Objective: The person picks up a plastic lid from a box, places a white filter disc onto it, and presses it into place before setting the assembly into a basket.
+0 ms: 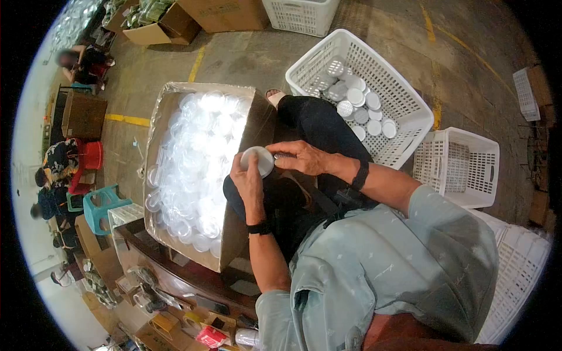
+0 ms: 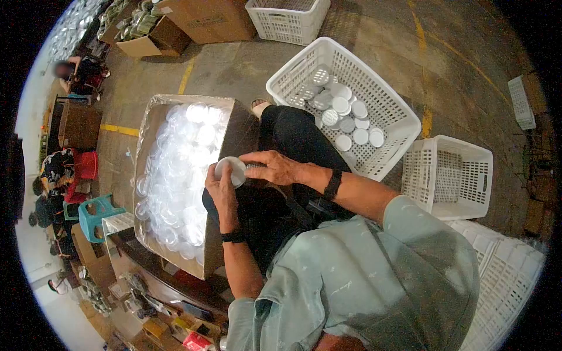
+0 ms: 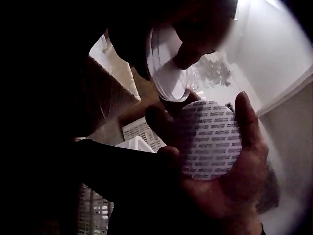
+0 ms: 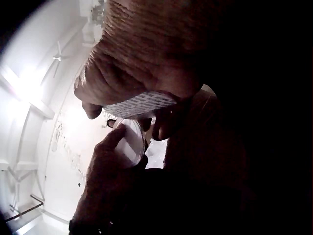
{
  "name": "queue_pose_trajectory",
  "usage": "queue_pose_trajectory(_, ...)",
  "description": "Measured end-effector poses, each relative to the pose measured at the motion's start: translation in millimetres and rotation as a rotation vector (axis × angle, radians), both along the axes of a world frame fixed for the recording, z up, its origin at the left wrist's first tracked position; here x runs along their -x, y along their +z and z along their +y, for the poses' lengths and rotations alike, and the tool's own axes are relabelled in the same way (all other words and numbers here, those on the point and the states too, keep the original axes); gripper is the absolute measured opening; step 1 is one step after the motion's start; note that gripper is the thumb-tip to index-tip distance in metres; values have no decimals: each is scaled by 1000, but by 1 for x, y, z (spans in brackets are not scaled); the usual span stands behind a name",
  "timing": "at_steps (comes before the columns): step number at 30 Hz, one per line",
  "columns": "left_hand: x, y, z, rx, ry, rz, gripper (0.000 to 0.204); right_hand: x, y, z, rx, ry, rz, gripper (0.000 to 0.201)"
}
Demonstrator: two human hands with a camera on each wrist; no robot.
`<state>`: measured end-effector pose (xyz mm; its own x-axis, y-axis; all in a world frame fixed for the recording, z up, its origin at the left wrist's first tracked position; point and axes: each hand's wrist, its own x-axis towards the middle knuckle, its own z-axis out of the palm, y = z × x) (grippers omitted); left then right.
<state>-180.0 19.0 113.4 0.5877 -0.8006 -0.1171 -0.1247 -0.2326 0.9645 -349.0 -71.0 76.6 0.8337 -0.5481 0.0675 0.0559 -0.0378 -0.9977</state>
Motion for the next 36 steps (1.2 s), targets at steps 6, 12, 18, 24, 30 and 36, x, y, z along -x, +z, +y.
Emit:
queue_pose_trajectory(6, -6, -4, 8, 61, -46, 22, 39, -1, 6, -2, -60, 12, 29, 51)
queue_pose_trajectory(12, -5, 2, 7, 50, -71, 106, 43, 0, 16, -2, -278, 37, 93, 57)
queue_pose_trajectory(18, -8, -10, 5, 89, -71, 184, 46, -3, 12, 4, -97, -53, -98, 58)
queue_pose_trajectory(24, 0, 0, 4, 102, -46, 143, 44, -4, -2, 3, 249, -52, -4, 55)
queue_pose_trajectory(30, -5, -15, 8, 36, -68, -69, 41, -2, 4, 2, 174, -91, 75, 57)
queue_pose_trajectory(36, -5, -15, 7, 28, -79, -130, 42, -1, 5, 2, 254, -67, 92, 59)
